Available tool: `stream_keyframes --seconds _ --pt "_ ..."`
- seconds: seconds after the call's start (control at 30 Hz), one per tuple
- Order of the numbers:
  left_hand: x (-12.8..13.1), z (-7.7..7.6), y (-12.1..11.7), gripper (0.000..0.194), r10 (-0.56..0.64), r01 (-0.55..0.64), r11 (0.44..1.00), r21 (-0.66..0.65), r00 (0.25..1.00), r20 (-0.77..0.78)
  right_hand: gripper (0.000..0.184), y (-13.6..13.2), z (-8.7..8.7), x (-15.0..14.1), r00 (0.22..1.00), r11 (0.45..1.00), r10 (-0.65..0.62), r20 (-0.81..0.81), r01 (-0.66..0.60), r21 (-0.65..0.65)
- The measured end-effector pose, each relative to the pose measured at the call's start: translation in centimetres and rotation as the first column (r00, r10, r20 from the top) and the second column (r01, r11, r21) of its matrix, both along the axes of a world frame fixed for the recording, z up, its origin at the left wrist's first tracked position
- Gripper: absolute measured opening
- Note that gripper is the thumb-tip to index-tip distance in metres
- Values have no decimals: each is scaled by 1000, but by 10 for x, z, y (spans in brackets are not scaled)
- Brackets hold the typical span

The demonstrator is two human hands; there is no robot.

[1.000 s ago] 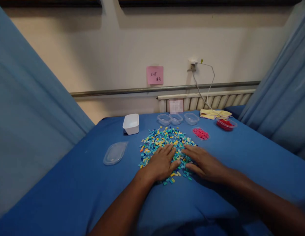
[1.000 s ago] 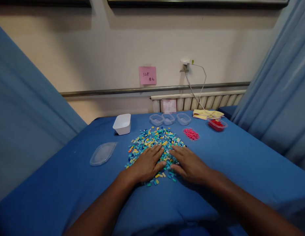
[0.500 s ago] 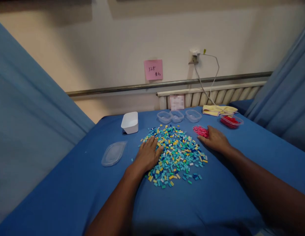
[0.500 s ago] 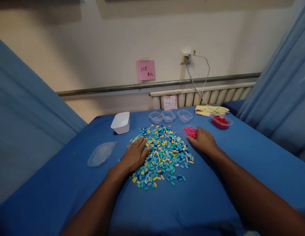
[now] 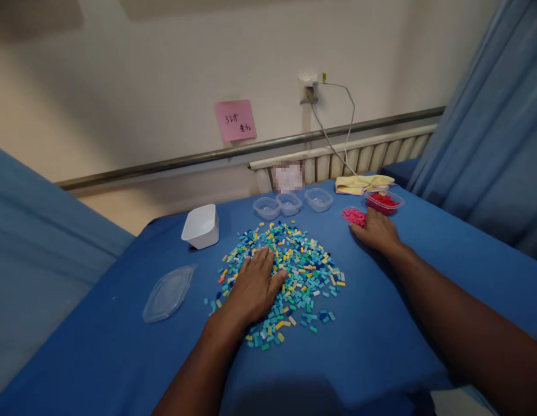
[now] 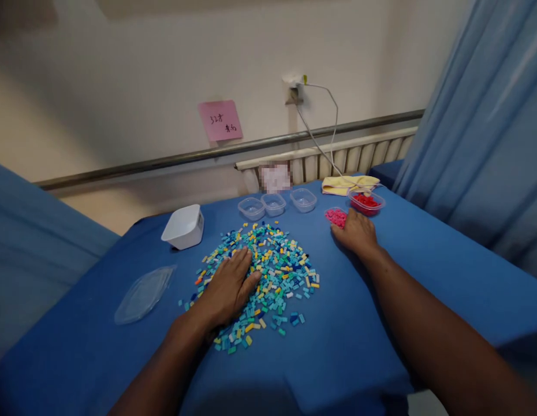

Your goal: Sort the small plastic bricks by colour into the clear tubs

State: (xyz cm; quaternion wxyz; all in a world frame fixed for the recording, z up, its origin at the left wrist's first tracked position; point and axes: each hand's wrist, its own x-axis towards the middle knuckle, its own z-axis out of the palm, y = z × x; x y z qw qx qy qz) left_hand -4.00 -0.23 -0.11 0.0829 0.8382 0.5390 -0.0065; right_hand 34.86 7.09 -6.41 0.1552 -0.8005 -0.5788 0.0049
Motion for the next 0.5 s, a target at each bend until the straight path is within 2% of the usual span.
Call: stream_keyframes --seconds 0.07,0.13,0.27,0.4,0.5 --pt "9 7 -12 87 -41 41 999 31 999 -8 79 2 -2 6 1000 1000 -18 -10 18 11" --pt "19 10 -25 86 -131 131 991 32 991 6 77 3 -5 8 999 999 -29 -26 29 19" --pt "33 4 -41 84 -274 274 962 -6 962 -7 73 4 -11 10 998 999 -31 -62 33 35" --pt "33 -8 -36 77 -223 225 973 53 974 -37 73 2 -12 11 997 995 -20 -68 27 95" --pt "32 -2 -34 75 -172 175 982 66 984 -41 76 -3 -9 5 996 971 68 -66 -50 234"
